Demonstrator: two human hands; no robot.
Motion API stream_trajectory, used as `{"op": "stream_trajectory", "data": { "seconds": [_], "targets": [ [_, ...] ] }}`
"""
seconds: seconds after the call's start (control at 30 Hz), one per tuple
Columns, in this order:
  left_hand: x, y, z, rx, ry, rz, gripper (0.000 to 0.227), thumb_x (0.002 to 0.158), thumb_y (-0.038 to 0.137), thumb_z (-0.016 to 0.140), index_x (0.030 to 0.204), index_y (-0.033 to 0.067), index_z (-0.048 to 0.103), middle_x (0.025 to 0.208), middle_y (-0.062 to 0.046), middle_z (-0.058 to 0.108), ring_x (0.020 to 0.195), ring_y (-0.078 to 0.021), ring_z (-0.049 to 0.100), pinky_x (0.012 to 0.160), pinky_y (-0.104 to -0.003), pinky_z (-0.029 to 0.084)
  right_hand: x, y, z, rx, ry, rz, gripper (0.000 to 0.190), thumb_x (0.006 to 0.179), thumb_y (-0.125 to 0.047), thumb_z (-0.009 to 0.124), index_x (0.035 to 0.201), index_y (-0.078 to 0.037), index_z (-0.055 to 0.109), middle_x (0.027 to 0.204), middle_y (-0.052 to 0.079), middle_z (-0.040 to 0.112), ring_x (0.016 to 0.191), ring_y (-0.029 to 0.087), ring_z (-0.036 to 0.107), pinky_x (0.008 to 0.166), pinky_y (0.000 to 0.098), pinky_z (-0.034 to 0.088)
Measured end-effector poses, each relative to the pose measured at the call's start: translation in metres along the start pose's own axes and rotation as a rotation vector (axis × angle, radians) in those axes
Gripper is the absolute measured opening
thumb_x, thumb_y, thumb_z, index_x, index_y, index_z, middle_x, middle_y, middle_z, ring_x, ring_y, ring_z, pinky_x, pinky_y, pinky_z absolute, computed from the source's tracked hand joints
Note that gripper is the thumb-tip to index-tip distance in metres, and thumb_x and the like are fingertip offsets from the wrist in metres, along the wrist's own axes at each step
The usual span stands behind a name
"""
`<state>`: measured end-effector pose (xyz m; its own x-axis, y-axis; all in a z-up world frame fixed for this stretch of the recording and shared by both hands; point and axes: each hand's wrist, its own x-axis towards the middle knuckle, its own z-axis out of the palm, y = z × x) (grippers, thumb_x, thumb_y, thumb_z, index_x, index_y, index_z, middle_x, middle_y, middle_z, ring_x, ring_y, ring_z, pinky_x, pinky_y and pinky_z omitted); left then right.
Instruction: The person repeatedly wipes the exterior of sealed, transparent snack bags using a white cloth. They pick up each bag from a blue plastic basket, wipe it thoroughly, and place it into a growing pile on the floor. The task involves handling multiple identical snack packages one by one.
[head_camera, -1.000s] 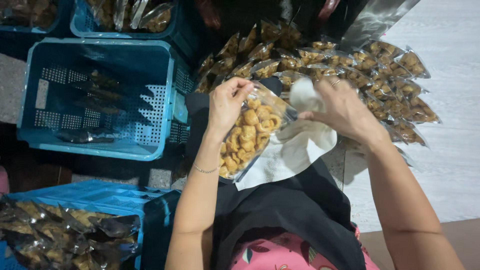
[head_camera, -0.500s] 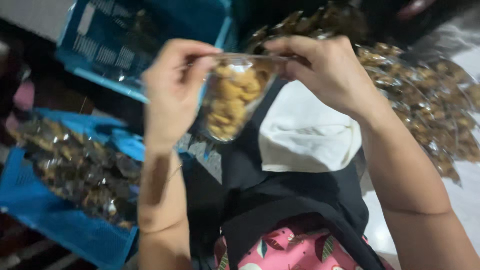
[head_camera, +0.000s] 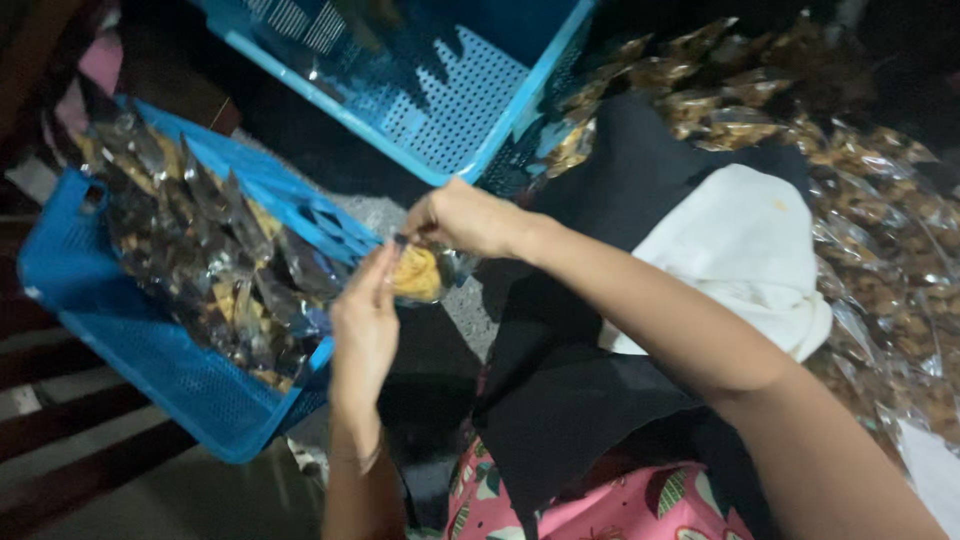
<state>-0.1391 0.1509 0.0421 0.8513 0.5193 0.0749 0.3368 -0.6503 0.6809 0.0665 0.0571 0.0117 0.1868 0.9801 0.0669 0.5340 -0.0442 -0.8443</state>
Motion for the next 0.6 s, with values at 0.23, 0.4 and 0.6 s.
{"op": "stream_trajectory", "data": {
  "seconds": [0.23,0.4,0.6],
  "targets": [
    [-0.049,-0.125,0.119,0.042,0.222,-0.123,0.053,0.097,-0.004,0.044,0.147,0.0056,0.056,0.143,-0.029,0.057,0.13,-0.0433,0.058,0.109,-0.045,0.046,0.018,0.081,0.09,0.03,-0.17,0.154,0.039,0.079,0.001,0.068,0.117,-0.008,0.074,0.104,0.019,0.075,0.097,0.034,0.074,0.082,0.0409,0.058],
    [-0.066,-0.22,0.211,-0.006,0.252,-0.14,0.051,0.099,0.002,0.044,0.149,0.005,0.052,0.152,-0.027,0.05,0.139,-0.0412,0.051,0.116,-0.043,0.043,0.015,0.128,0.095,-0.074,-0.15,0.141,0.038,0.08,-0.001,0.068,0.117,-0.009,0.075,0.109,0.017,0.076,0.102,0.034,0.073,0.088,0.0403,0.058],
    [-0.049,-0.23,0.243,0.014,0.252,-0.052,0.047,0.106,0.017,0.049,0.15,0.0006,0.05,0.153,-0.027,0.049,0.144,-0.044,0.042,0.121,-0.049,0.032,0.009,0.133,0.072,-0.008,-0.05,0.17,0.032,0.086,-0.01,0.07,0.118,-0.007,0.073,0.111,0.016,0.075,0.105,0.032,0.072,0.092,0.0401,0.056]
  ]
}}
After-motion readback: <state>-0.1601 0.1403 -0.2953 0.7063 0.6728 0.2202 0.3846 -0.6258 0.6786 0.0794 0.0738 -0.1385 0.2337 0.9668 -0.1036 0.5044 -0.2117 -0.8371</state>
